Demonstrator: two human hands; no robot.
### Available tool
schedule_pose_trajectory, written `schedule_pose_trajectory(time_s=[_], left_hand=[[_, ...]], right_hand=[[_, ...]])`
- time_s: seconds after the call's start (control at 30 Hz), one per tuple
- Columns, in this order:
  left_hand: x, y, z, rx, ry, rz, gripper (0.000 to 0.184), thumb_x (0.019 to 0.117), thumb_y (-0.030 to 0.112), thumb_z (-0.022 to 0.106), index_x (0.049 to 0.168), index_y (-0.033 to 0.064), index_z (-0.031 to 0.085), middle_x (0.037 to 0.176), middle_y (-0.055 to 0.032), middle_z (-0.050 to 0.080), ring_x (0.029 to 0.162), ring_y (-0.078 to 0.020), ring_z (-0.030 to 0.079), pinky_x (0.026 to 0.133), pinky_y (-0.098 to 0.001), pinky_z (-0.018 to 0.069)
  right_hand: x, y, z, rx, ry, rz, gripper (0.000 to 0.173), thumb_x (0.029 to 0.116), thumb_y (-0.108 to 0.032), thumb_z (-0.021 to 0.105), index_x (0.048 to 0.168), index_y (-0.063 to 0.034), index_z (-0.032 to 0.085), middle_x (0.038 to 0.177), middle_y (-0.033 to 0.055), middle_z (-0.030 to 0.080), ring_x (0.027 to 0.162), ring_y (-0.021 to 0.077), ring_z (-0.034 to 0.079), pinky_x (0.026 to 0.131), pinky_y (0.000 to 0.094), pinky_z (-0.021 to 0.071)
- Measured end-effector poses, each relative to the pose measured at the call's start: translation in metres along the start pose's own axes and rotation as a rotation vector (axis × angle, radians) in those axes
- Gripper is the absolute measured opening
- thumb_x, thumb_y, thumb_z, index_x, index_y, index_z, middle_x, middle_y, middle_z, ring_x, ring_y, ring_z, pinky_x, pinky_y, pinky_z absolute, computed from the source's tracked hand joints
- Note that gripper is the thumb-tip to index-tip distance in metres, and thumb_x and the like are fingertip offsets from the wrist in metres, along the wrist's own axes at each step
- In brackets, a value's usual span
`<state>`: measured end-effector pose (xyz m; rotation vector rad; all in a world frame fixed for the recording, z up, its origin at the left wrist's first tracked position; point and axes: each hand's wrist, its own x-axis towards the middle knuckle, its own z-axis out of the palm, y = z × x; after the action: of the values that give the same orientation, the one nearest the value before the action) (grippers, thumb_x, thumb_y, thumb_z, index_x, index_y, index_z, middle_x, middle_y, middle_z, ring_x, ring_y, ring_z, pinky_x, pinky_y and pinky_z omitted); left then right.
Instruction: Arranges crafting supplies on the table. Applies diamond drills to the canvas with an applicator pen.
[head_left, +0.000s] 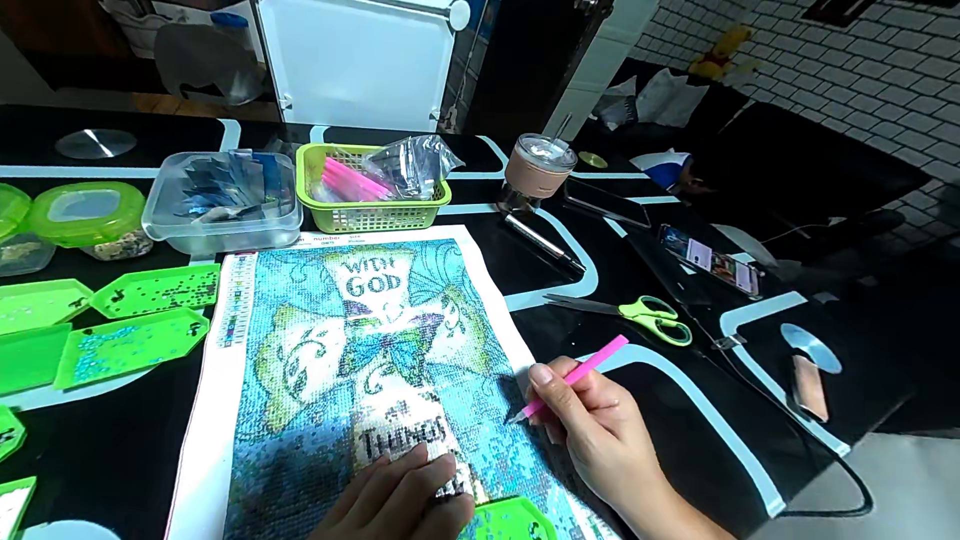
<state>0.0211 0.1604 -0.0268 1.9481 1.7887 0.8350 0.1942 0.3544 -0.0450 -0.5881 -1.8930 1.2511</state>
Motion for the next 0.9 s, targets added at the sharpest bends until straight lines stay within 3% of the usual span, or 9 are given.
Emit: schedule_pose_trajectory(time_s=[0.67, 0.9], left_hand=[[-0.0013, -0.0004, -0.0011, 0.009, -0.009, 0.001, 0.043, 0.0921, 0.040, 0.074, 0.123, 0.0108, 0.073, 0.136, -0.0144, 0.067, 0.133, -0.0367, 0.058, 0.111, -0.0503, 0.0443], [-0.0009, 0.0002, -0.0014, 0.009, -0.009, 0.000, 0.042, 0.0926, 0.040, 0.073, 0.123, 0.0100, 0.073, 0.136, -0.0149, 0.067, 0.132, -0.0368, 0.058, 0.111, -0.0505, 0.0450]], right_hand=[[-0.0025, 0.0033, 0.0028, -0.093, -0.028, -0.081, 0.026, 0.1073, -0.019, 0.054, 0.087, -0.0090, 0.066, 0.072, -0.0064, 0.063, 0.063, -0.0037, 0.059, 0.057, 0.0115, 0.0493], [-0.0034, 0.0030, 0.0029, -0.271, -0.041, -0.163, 0.030, 0.1078, -0.024, 0.054, 0.087, -0.0067, 0.065, 0.071, -0.0047, 0.062, 0.064, -0.0048, 0.058, 0.058, 0.0106, 0.0485]])
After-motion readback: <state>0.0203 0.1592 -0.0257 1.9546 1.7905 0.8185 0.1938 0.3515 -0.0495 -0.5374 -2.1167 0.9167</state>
